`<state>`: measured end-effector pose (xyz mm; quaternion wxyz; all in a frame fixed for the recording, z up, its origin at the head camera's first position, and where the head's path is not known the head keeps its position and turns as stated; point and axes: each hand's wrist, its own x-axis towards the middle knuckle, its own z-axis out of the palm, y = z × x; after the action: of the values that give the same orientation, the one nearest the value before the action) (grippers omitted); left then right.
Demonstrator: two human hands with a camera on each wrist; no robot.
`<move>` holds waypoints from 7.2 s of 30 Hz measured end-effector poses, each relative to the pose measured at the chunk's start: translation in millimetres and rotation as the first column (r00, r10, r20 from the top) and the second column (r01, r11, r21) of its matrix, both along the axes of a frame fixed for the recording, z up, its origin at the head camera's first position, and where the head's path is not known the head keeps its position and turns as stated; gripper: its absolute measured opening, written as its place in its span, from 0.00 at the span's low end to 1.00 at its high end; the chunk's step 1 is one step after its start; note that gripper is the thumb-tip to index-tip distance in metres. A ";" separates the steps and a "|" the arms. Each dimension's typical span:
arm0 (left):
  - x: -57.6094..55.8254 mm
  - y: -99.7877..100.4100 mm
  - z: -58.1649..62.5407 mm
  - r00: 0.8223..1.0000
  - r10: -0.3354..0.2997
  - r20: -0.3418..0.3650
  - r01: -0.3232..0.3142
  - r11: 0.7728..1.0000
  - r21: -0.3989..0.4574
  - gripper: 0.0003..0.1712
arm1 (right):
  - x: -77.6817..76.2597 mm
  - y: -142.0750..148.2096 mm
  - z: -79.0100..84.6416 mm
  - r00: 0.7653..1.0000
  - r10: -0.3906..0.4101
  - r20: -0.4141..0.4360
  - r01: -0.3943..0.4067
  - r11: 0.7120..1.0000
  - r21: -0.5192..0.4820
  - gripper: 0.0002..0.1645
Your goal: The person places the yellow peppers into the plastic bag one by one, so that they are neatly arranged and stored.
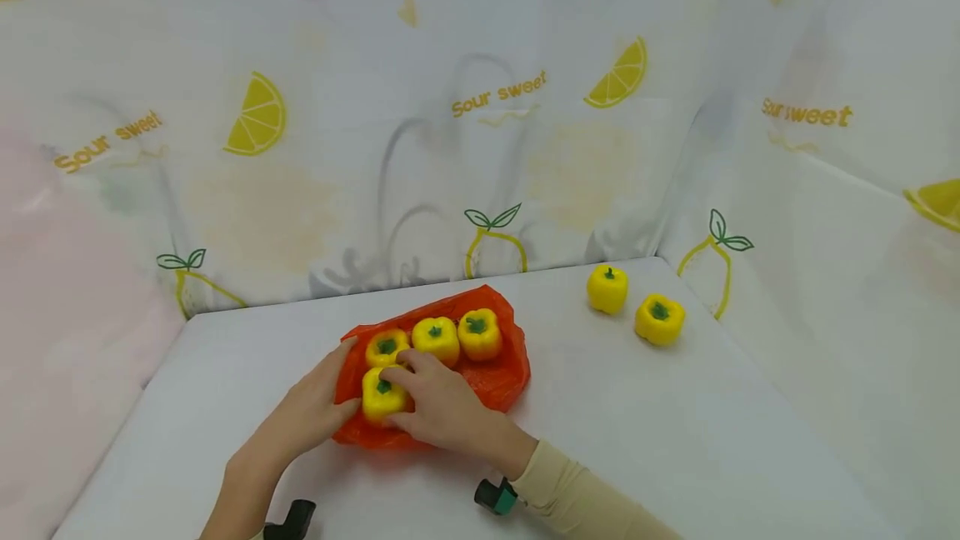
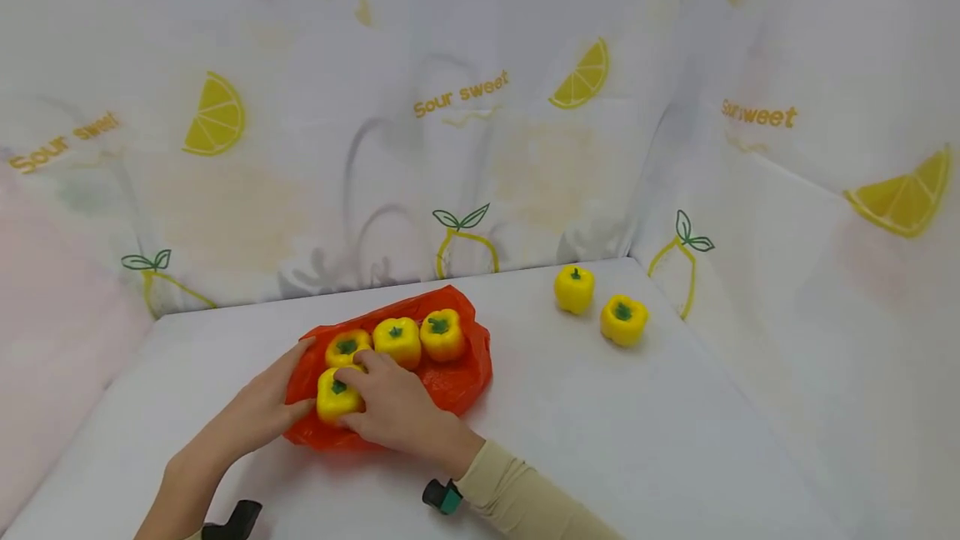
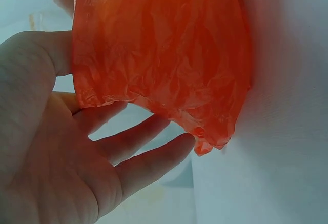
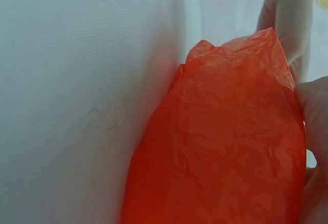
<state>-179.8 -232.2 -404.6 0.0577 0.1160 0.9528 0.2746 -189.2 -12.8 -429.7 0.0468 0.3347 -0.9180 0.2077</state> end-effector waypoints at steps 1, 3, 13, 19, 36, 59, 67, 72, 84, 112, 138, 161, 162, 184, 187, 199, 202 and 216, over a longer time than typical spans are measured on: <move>1.1 -2.5 0.2 1.000 0.010 0.001 -0.010 1.000 -0.002 0.48 | -0.3 -1.4 0.6 1.000 0.010 -0.005 -0.010 1.000 -0.001 0.31; 2.5 -5.9 0.2 1.000 0.022 0.000 -0.022 1.000 0.006 0.48 | -0.7 -1.3 1.4 0.999 0.031 -0.013 -0.031 1.000 -0.007 0.32; 2.3 0.1 -3.1 1.000 0.005 -0.002 -0.005 1.000 0.021 0.47 | -5.9 34.6 15.0 0.999 -0.022 0.035 0.026 0.994 -0.109 0.38; 2.4 0.8 -1.4 1.000 0.011 0.010 -0.011 0.999 0.035 0.47 | -20.8 72.3 22.9 0.997 -0.065 0.041 0.072 0.981 -0.179 0.34; 4.4 -5.8 2.7 0.999 0.035 0.035 -0.036 0.999 0.019 0.48 | -58.6 175.7 21.5 0.982 -0.189 -0.025 0.183 0.971 -0.153 0.31; -1.9 -8.8 1.6 0.997 0.050 0.058 -0.054 0.996 0.066 0.48 | -62.1 272.5 41.8 0.927 -0.374 -0.018 0.373 0.927 -0.037 0.35; -1.9 -9.3 2.0 0.997 0.050 0.060 -0.053 0.997 0.056 0.48 | -62.8 293.7 40.4 0.911 -0.412 0.025 0.412 0.911 -0.014 0.36; -1.3 -10.4 1.7 0.996 0.052 0.066 -0.055 0.997 0.045 0.49 | -59.2 303.0 40.1 0.895 -0.438 0.087 0.440 0.898 -0.003 0.37; -2.1 -8.7 3.3 0.995 0.055 0.080 -0.059 0.997 0.049 0.49 | -55.9 323.6 35.3 0.837 -0.510 0.199 0.513 0.857 0.037 0.40; -3.9 -8.1 0.1 0.993 0.064 0.100 -0.069 0.996 0.050 0.49 | -61.3 334.9 1.5 0.832 -0.501 0.239 0.526 0.849 -0.049 0.39; -2.5 -5.7 3.4 0.992 0.064 0.111 -0.073 0.995 0.074 0.48 | -54.6 279.4 37.5 0.909 -0.380 0.172 0.400 0.911 -0.099 0.29; -1.0 -6.7 4.3 0.994 0.062 0.088 -0.067 0.996 0.053 0.47 | -44.8 214.7 77.9 0.981 -0.187 0.057 0.194 0.963 -0.189 0.28; -0.8 -6.7 4.3 0.994 0.063 0.089 -0.068 0.996 0.052 0.47 | -44.6 211.3 78.5 0.984 -0.172 0.055 0.180 0.963 -0.203 0.28; 0.4 -6.4 3.4 0.994 0.059 0.090 -0.064 0.996 0.054 0.47 | -31.0 125.1 70.4 0.985 0.011 0.170 0.016 0.988 -0.156 0.27; 0.3 -6.4 3.1 0.995 0.057 0.086 -0.061 0.997 0.050 0.47 | -28.3 115.0 64.5 0.980 0.035 0.196 -0.006 0.990 -0.143 0.27; -0.9 -4.9 3.2 0.993 0.061 0.097 -0.067 0.996 0.060 0.47 | -20.8 81.8 34.2 0.966 0.058 0.251 -0.044 0.997 -0.060 0.27; -0.7 -4.8 2.2 0.994 0.062 0.092 -0.067 0.996 0.050 0.46 | -19.3 74.4 26.2 0.967 0.080 0.243 -0.076 0.997 -0.027 0.26; -1.6 -4.8 4.9 0.995 0.053 0.079 -0.057 0.998 0.041 0.47 | -14.1 72.1 10.5 0.988 0.065 0.143 -0.067 0.998 0.009 0.28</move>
<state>-181.3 -237.0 -399.8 0.0848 0.0801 0.9464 0.3011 -203.3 59.3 -419.1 -0.0284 0.3497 -0.9088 0.2260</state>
